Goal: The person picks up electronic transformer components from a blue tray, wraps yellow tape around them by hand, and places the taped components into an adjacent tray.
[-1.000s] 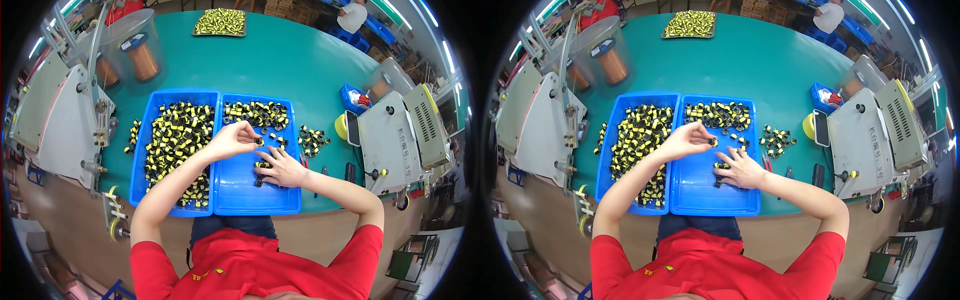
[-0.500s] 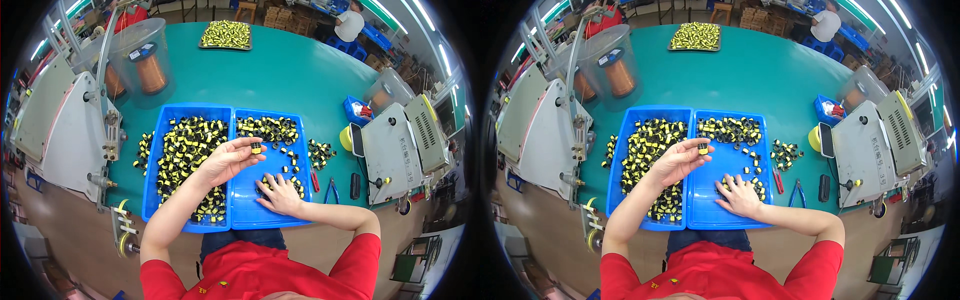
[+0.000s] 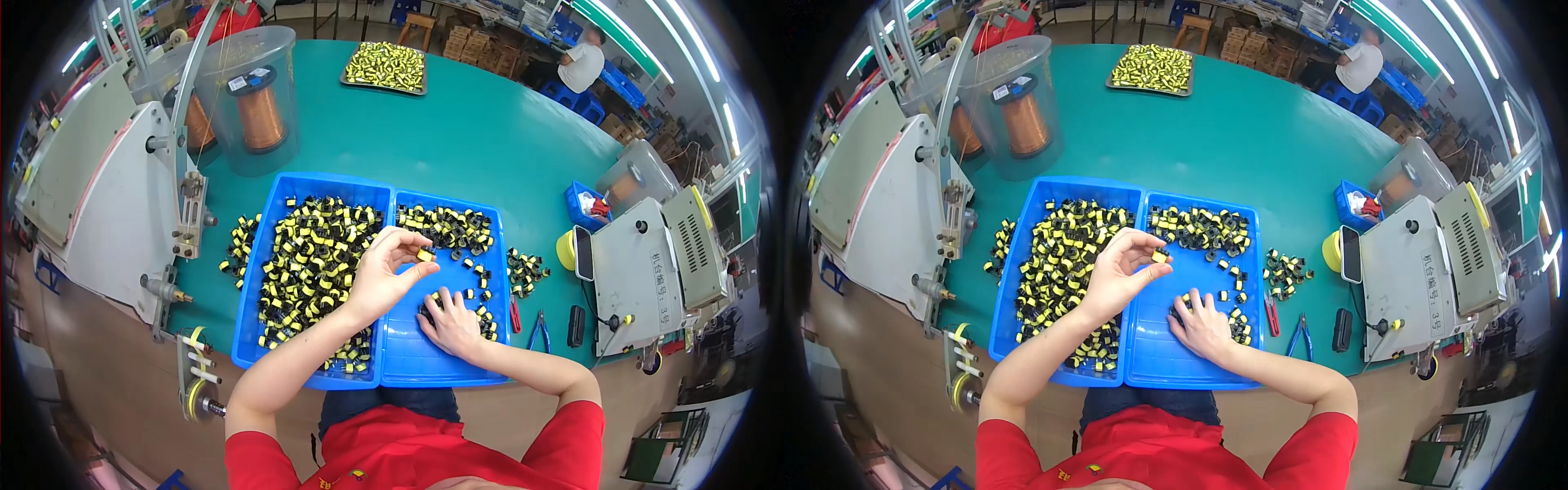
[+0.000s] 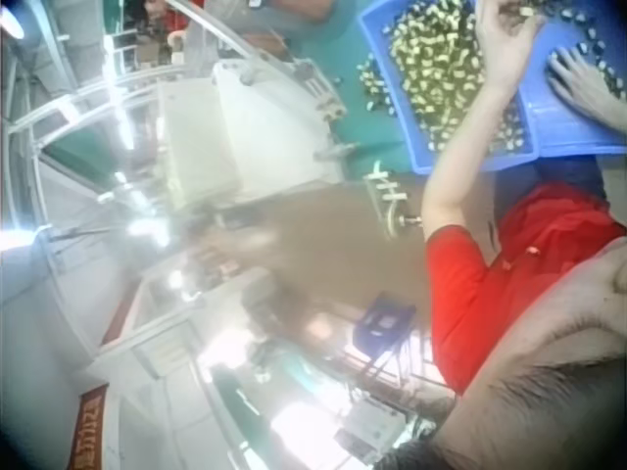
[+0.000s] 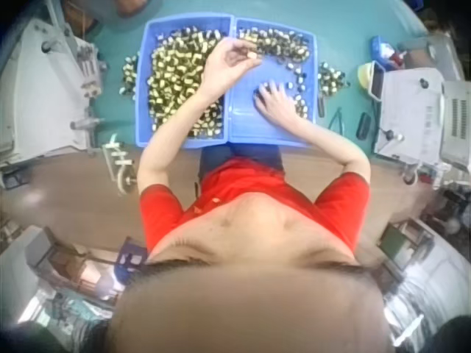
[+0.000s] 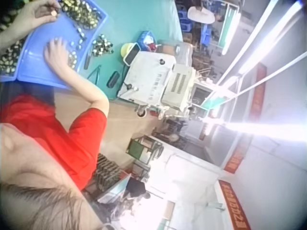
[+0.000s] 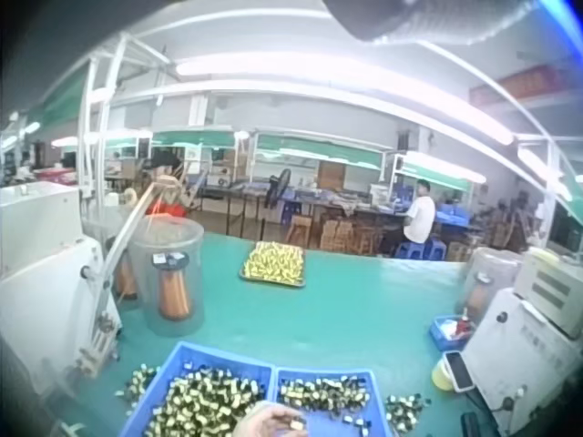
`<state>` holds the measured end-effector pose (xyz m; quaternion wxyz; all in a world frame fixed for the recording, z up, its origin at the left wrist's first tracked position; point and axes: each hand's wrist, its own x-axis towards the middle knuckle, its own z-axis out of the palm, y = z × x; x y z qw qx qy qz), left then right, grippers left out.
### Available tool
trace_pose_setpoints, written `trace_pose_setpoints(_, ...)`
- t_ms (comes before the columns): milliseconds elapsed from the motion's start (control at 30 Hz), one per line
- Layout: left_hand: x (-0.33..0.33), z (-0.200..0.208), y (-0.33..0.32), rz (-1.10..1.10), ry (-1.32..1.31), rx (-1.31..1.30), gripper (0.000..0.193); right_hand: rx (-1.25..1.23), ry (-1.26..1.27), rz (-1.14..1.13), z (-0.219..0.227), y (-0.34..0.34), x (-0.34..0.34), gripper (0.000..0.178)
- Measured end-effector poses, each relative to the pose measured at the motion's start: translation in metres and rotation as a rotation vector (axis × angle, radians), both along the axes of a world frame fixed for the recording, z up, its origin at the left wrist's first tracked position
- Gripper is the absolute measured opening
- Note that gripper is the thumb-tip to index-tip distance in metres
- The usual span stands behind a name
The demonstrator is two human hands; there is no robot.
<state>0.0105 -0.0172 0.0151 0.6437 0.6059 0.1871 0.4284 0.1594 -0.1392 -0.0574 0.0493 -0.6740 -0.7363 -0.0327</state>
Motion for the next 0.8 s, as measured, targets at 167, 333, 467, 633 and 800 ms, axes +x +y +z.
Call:
trace_pose_setpoints(167, 0.001, 0.002, 0.002, 0.153, 0.147, 0.225, 0.025, 0.09, -0.003, 0.013, 0.002, 0.012, -0.006, 0.037)
trace_pose_setpoints(333, -0.014, 0.01, 0.026, 0.425, 0.308, 0.404, 0.021, 0.267, 0.049, 0.015, -0.013, 0.036, 0.002, 0.03)
trace_pose_setpoints(467, -0.045, 0.007, 0.065, 0.788, 0.612, 0.592, 0.023, 0.369, 0.038, 0.071, -0.018, 0.043, 0.001, 0.027)
trace_pose_setpoints(633, -0.055, -0.004, 0.079, 0.82, 0.803, 0.58, 0.014, 0.296, 0.061, 0.013, -0.013, 0.042, 0.004, 0.025)
trace_pose_setpoints(800, -0.031, -0.01, 0.058, 0.564, 0.652, 0.717, 0.014, 0.079, 0.405, -0.329, 0.007, 0.055, 0.003, 0.027)
